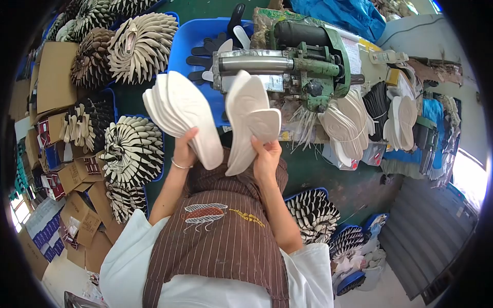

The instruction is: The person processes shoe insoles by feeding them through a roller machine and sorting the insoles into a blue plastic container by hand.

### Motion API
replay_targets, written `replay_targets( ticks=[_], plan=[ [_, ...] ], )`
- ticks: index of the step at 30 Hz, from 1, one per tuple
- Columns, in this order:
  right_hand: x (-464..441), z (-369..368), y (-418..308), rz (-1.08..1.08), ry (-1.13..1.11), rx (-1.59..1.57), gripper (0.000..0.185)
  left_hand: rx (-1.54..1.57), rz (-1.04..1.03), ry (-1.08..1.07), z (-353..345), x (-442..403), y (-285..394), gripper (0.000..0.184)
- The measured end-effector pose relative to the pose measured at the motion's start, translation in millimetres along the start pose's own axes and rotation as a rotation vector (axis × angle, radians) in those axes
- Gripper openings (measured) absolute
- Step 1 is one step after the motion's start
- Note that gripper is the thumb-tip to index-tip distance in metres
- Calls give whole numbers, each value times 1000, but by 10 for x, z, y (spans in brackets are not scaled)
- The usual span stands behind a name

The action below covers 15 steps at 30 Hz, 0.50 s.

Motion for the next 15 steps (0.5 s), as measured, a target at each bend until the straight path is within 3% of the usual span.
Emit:
replay_targets(
  ticks=[1,3,7,10,11,15],
  plan=[
    [-48,85,28,10,38,25,37,28,-9,-142,-178,-19,147,66],
    [-180,201,127,6,82,37,39,96,36,-213,-335,14,299,72],
    [-554,-103,-198,158,-85,-61,38,285,145,-285,-367,72,235,74],
    [-141,106,-360,316,82,299,38,311,107,-304,-457,99,220,76],
    [-26,52,-364,369,76,279,35,319,117,-277,-448,99,194,74],
    [-407,147,-161,242,35,295,29,215,228,-275,-301,119,26,65]
  ],
)
Point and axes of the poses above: each hand's wrist, its own x-axis away from the middle knuckle, its own z-axis out of the back of the hand, y = z × x, the point moved 9 cm from there along -x, towards the middle knuckle
